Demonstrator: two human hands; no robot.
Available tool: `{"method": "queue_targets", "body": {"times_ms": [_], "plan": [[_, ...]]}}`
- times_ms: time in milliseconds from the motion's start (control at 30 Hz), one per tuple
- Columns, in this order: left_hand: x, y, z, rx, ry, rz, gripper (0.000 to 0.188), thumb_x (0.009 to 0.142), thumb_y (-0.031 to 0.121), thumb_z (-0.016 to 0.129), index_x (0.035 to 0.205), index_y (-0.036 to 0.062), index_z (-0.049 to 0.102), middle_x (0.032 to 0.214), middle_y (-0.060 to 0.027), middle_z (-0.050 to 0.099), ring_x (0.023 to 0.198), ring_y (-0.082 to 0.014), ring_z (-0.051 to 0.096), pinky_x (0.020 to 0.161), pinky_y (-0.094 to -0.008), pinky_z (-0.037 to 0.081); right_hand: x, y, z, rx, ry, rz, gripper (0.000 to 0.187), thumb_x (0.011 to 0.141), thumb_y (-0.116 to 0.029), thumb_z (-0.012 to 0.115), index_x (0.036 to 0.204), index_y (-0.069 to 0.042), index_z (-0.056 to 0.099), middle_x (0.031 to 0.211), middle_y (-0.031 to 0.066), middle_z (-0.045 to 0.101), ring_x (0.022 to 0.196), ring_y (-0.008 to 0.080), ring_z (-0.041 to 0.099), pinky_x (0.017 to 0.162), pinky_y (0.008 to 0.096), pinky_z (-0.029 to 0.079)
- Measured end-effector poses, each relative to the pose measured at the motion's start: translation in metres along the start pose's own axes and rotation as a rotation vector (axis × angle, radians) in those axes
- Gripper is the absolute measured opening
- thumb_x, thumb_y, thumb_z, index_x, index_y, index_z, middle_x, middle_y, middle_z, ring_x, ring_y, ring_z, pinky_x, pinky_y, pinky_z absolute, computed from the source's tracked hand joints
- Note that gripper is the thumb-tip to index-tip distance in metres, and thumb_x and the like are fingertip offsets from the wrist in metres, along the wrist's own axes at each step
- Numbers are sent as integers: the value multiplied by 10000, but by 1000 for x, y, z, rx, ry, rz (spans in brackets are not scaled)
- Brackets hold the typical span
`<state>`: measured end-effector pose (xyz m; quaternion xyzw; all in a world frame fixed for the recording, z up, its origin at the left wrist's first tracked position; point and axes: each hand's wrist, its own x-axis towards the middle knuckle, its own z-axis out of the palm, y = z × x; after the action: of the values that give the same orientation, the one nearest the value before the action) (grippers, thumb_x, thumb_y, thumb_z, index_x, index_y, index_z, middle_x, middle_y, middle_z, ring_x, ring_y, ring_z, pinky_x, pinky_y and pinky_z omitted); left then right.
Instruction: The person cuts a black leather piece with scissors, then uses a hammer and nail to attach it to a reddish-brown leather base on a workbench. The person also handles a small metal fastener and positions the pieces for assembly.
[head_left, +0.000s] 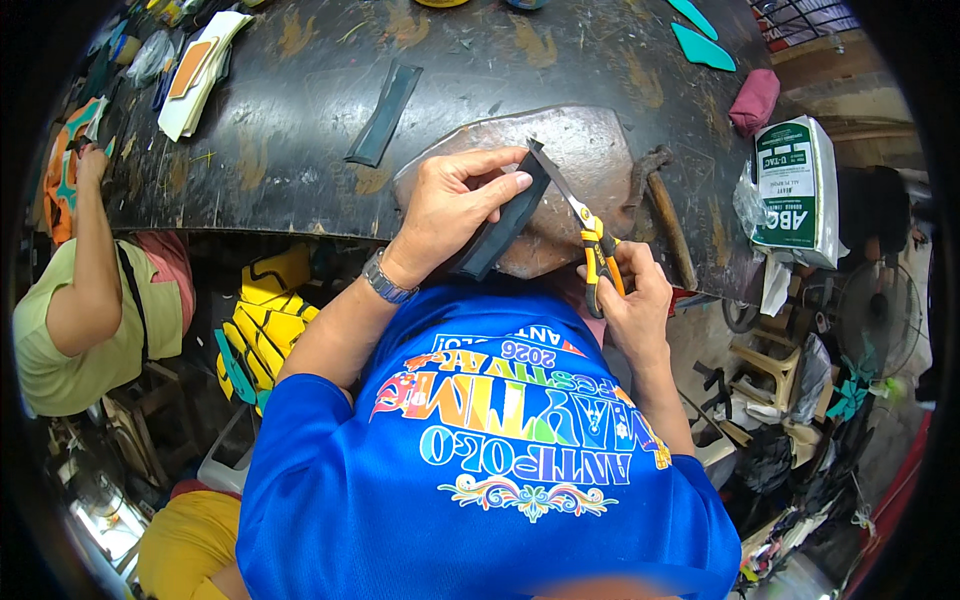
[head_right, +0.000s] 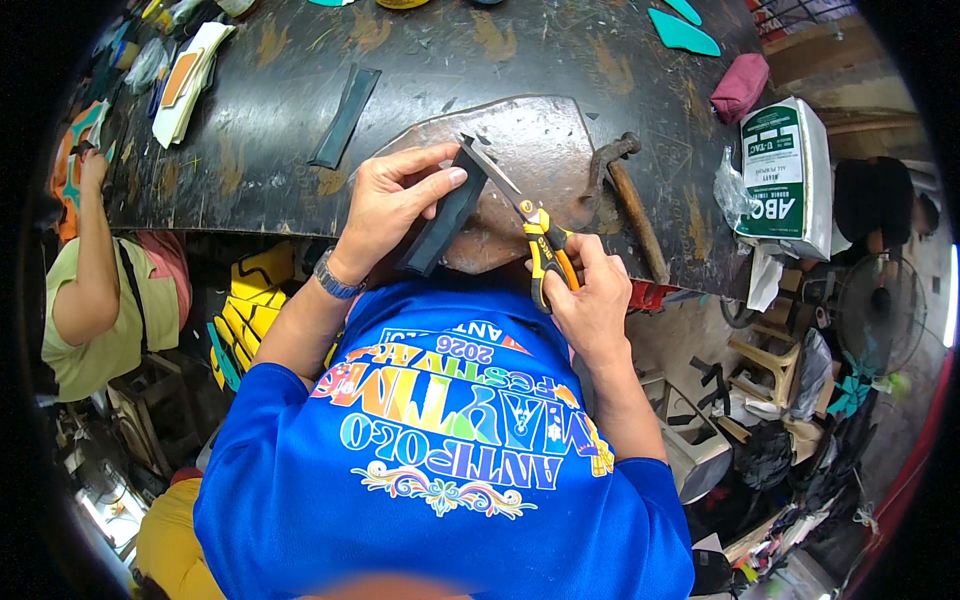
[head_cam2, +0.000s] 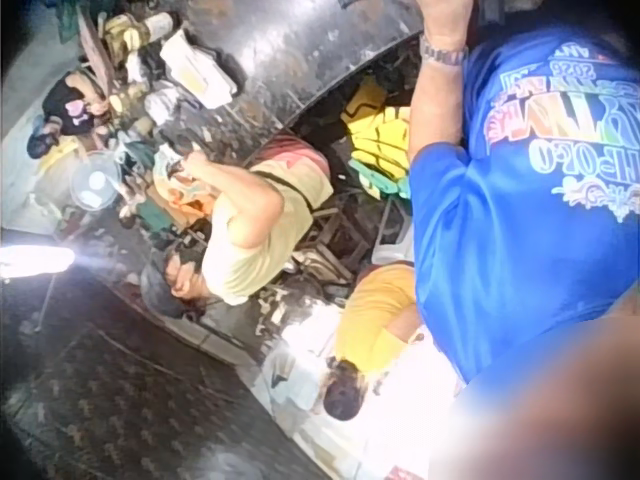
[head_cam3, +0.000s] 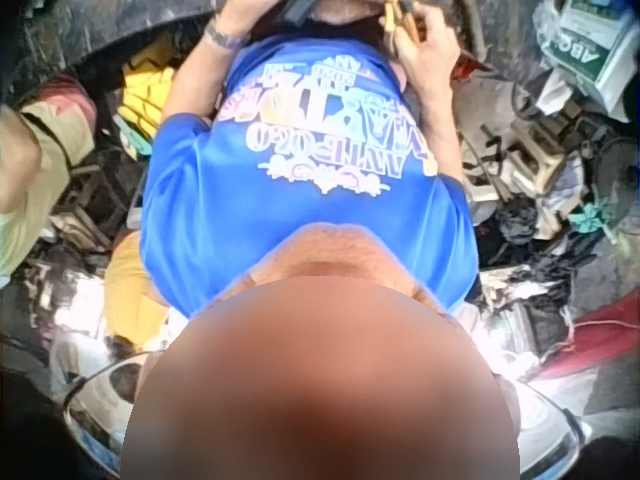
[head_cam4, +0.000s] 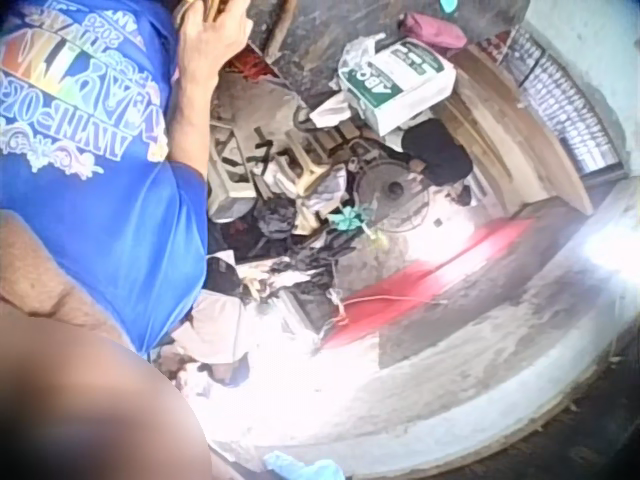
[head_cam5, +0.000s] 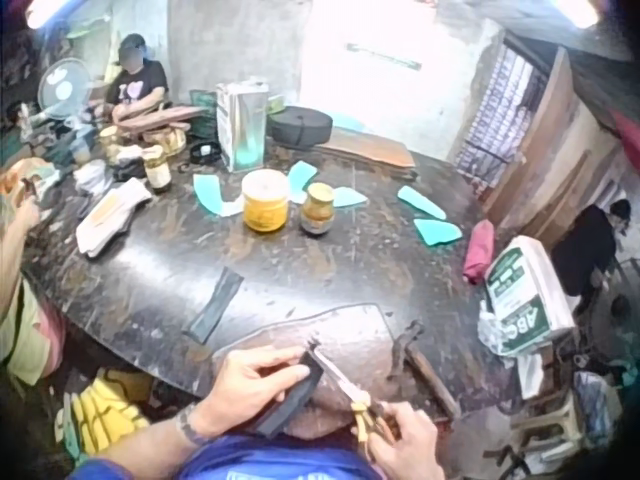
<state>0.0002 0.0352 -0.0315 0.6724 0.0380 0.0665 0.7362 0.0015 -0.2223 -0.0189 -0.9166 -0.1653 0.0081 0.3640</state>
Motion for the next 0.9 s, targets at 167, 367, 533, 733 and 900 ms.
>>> {"method": "queue_targets", "body": {"times_ms": [167,367,533,733,900], "plan": [[-4,-3,-3,57,2,46,322,891,88,735,1201,7,702,915,-55,703,624,-39,560,543,-186,450,-1,2,2,201,-75,93,198,767,-55,754,877,-33,591,642,83,624,561,177,551,550,314,422],[-6,-1,-4,95,13,31,329,879,82,742,1201,26,708,895,-47,704,662,-41,572,569,-194,463,-1,0,3,249,-102,151,177,776,-19,727,856,-21,570,624,60,609,583,120,569,540,271,436],[-3,-7,-3,180,29,172,298,904,136,724,1173,6,712,961,-79,726,761,-109,648,690,-244,518,4,10,-8,198,-76,97,170,804,9,691,952,0,607,785,36,654,674,85,595,601,247,477],[-19,-6,-10,135,73,267,298,925,192,695,1133,-21,701,1036,-126,742,951,-170,687,869,-288,525,63,78,-61,150,14,-37,173,955,-35,637,1126,-14,621,962,45,702,823,66,615,751,212,482],[-44,0,-16,157,19,243,306,978,236,616,1168,2,665,1014,-168,726,943,-230,703,848,-328,521,130,163,-93,-170,16,94,217,923,-200,730,1019,-23,650,759,-38,569,679,28,464,585,182,344]]}}
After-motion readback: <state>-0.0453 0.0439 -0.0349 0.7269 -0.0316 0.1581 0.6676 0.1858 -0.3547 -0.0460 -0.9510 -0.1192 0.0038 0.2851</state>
